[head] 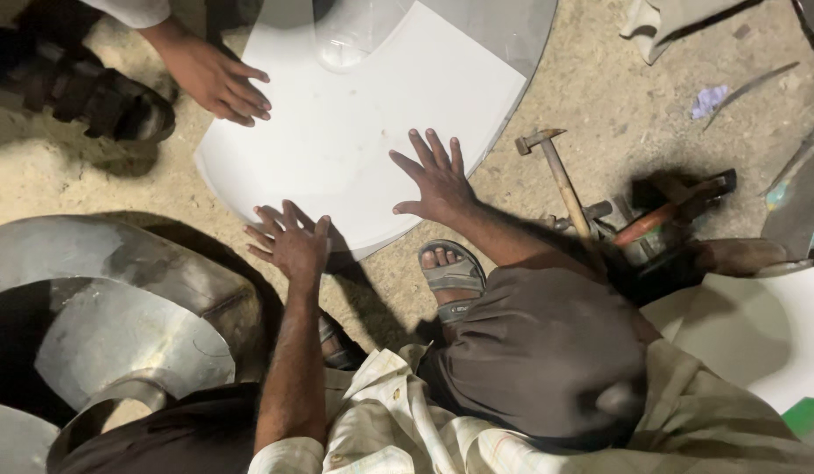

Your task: The person traces a curved outline onto a white paper template placed on a metal sheet using a pencil. They then remove the template and use an angle grinder to cut the metal sheet along the marked line, producing sparks.

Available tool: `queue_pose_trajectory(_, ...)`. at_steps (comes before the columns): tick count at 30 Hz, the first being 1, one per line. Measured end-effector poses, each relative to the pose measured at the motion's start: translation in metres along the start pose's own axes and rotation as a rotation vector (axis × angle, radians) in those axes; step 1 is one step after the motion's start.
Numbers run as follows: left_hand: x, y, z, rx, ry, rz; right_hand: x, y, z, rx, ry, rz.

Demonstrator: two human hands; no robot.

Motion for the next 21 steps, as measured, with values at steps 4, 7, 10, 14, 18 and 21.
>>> queue_pose_trajectory(4,-0.007,0.010,-0.002,-0.032,0.030,-0.011,-0.001,-0.005,-0.005,0.007,0.010,0.026)
queue_pose_trajectory(7,-0.007,0.004,-0.007,-0.029,0.044,0.008,-0.003,-0.008,-0.009,0.003,0.001,0.039)
queue_pose_trajectory(10,-0.007,-0.011,-0.011,0.013,0.064,0.061,-0.004,-0.010,-0.012,0.012,0.007,0.051)
queue_pose_trajectory(14,0.006,-0.067,-0.016,0.287,0.182,0.289,-0.004,-0.010,-0.014,0.014,-0.012,0.050)
queue_pose_trajectory(18,0.028,-0.140,-0.029,0.522,0.385,0.264,-0.007,-0.008,-0.010,-0.020,-0.059,0.058)
queue_pose_trajectory(21,0.029,-0.181,-0.030,0.537,0.420,0.235,-0.010,-0.010,-0.005,-0.023,-0.057,0.020)
Point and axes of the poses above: each hand's wrist, its own z-axis towards the middle knuckle, its own x-axis out of the palm, y = z × x, the point moved 9 cm from there along z, towards the middle knuckle, and after that the axes turned 13 degrees about -z, right-handed, at the moved point
